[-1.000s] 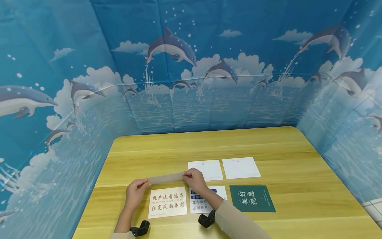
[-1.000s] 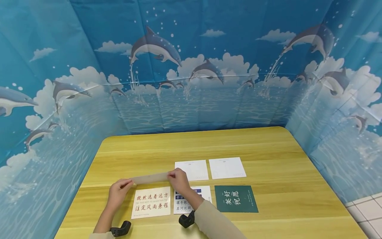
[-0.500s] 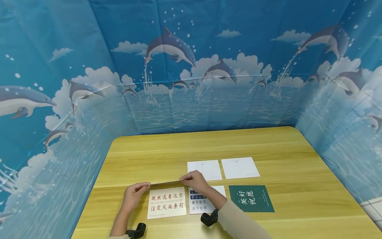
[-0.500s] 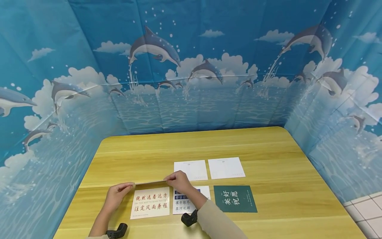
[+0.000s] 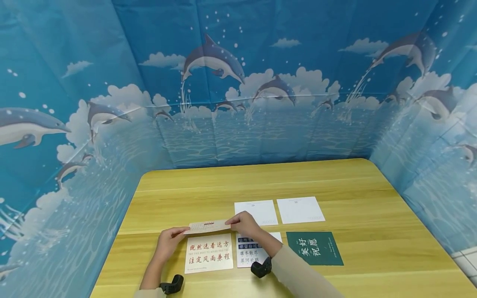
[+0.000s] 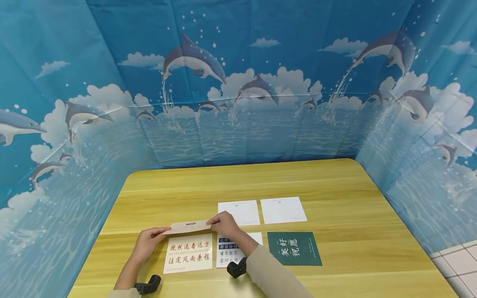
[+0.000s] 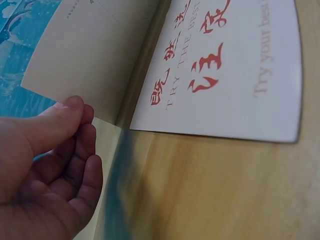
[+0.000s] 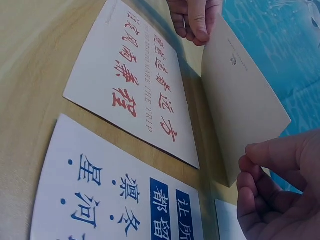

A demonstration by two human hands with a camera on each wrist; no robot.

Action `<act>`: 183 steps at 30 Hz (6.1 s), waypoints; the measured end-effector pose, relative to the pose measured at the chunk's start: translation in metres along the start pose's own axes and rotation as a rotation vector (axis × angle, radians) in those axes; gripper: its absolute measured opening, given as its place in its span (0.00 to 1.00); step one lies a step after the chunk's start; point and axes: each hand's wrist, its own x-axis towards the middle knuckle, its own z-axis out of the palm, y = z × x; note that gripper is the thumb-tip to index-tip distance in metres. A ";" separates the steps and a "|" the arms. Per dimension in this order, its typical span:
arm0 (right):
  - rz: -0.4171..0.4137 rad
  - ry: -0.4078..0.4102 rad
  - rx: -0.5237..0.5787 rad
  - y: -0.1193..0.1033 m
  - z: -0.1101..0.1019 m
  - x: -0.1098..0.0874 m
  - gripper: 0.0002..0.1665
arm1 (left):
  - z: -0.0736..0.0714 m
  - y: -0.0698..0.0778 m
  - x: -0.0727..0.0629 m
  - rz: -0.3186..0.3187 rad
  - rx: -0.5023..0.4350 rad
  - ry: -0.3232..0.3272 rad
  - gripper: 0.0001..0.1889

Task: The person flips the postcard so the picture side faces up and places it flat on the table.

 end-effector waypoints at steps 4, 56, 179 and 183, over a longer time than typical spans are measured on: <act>0.007 -0.004 -0.016 0.001 0.000 0.005 0.08 | 0.000 -0.002 0.005 -0.010 0.033 -0.012 0.09; -0.055 0.020 -0.232 0.003 0.008 0.029 0.16 | 0.015 0.017 0.045 -0.103 0.220 -0.059 0.14; 0.253 0.524 -0.148 0.054 -0.077 -0.034 0.10 | 0.147 0.083 0.024 0.072 0.125 0.004 0.11; 0.259 0.533 -0.138 0.054 -0.077 -0.034 0.10 | 0.146 0.082 0.025 0.070 0.138 0.001 0.17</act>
